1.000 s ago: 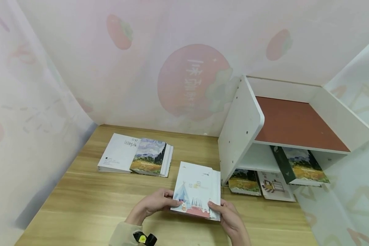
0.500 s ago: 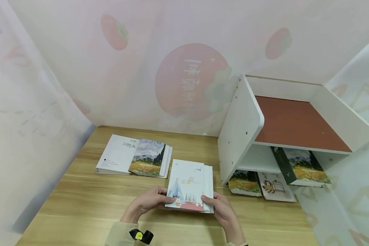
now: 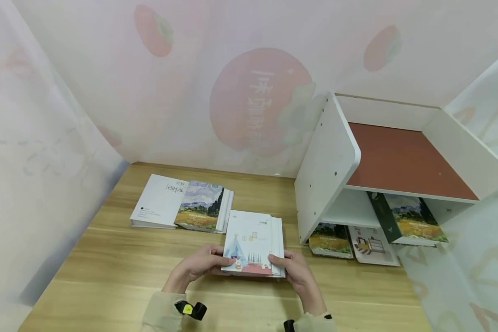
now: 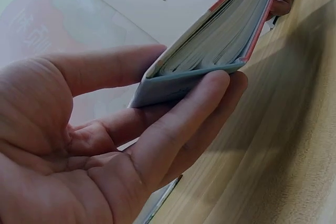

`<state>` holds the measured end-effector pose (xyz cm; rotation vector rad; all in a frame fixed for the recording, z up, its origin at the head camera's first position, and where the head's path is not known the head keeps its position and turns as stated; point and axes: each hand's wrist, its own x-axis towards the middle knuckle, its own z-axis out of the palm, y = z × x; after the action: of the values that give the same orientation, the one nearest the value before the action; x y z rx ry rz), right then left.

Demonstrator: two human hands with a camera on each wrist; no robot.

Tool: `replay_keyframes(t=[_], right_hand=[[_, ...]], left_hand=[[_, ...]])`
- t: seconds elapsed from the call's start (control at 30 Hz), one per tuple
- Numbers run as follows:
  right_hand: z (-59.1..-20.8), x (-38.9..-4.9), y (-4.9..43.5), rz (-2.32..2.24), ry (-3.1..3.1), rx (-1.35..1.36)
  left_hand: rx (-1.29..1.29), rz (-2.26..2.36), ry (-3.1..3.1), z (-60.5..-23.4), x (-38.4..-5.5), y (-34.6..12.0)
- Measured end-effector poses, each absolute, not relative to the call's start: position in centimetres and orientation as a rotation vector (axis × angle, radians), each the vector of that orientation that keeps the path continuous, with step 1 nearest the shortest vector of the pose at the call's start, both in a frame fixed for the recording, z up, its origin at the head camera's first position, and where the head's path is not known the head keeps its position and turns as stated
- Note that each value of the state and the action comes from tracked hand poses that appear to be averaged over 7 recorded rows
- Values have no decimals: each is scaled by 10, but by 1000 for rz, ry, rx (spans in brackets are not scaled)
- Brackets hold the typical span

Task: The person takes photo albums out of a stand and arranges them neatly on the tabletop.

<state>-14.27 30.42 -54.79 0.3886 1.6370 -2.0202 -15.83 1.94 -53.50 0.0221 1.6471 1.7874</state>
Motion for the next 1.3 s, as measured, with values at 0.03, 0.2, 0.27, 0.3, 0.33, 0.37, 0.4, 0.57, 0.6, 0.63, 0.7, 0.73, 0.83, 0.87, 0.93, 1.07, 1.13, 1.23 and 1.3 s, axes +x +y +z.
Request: replay_keyframes(t=[0.03,0.2,0.27,0.3,0.33,0.37,0.4,0.57,0.6,0.63,0.7,0.73,0.83,0.87,0.93,1.07,1.13,1.23,1.3], right_hand=[[-548,-144,304,-2012,1647,387],[-548,-151,301,-1979,1699,369],[-548,-155,301,-1959,1730,367],[-548,-157,300,-1946,1748,370],[-548,-159,300,-1934,1771,375],[-548,-161,300,-1923,1791,384],[-549,-162,300,-1910,1810,396],[-553,-170,302,-1876,1843,432],[-554,-171,303,-1873,1837,429],[-554,-172,305,-1870,1831,421],[-554,-174,307,-1868,1810,406],[-554,-174,307,-1870,1799,396],[-554,-177,310,-1867,1777,374],[-554,-178,310,-1864,1772,374],[-554,-179,311,-1851,1770,368],[-555,-182,311,-1814,1785,353],[-555,-183,310,-1790,1813,340],[-555,-186,308,-1769,1858,334],[-556,-188,306,-1757,1882,344]], left_hand=[[21,1788,1654,-535,-159,19],[14,1761,1699,-535,-162,17],[17,1747,1721,-535,-164,17],[17,1744,1728,-536,-166,18],[19,1747,1731,-537,-167,18],[23,1752,1731,-538,-169,19],[23,1755,1731,-539,-171,20],[37,1743,1754,-542,-179,21],[40,1742,1753,-542,-180,21],[45,1741,1750,-542,-181,21],[56,1744,1736,-541,-183,20],[59,1747,1723,-540,-185,20],[69,1757,1690,-539,-188,18],[67,1760,1676,-538,-189,18],[65,1766,1651,-537,-191,17],[57,1742,1642,-535,-196,16],[70,1713,1681,-534,-199,16],[97,1679,1739,-534,-204,15],[115,1653,1779,-534,-207,13]])
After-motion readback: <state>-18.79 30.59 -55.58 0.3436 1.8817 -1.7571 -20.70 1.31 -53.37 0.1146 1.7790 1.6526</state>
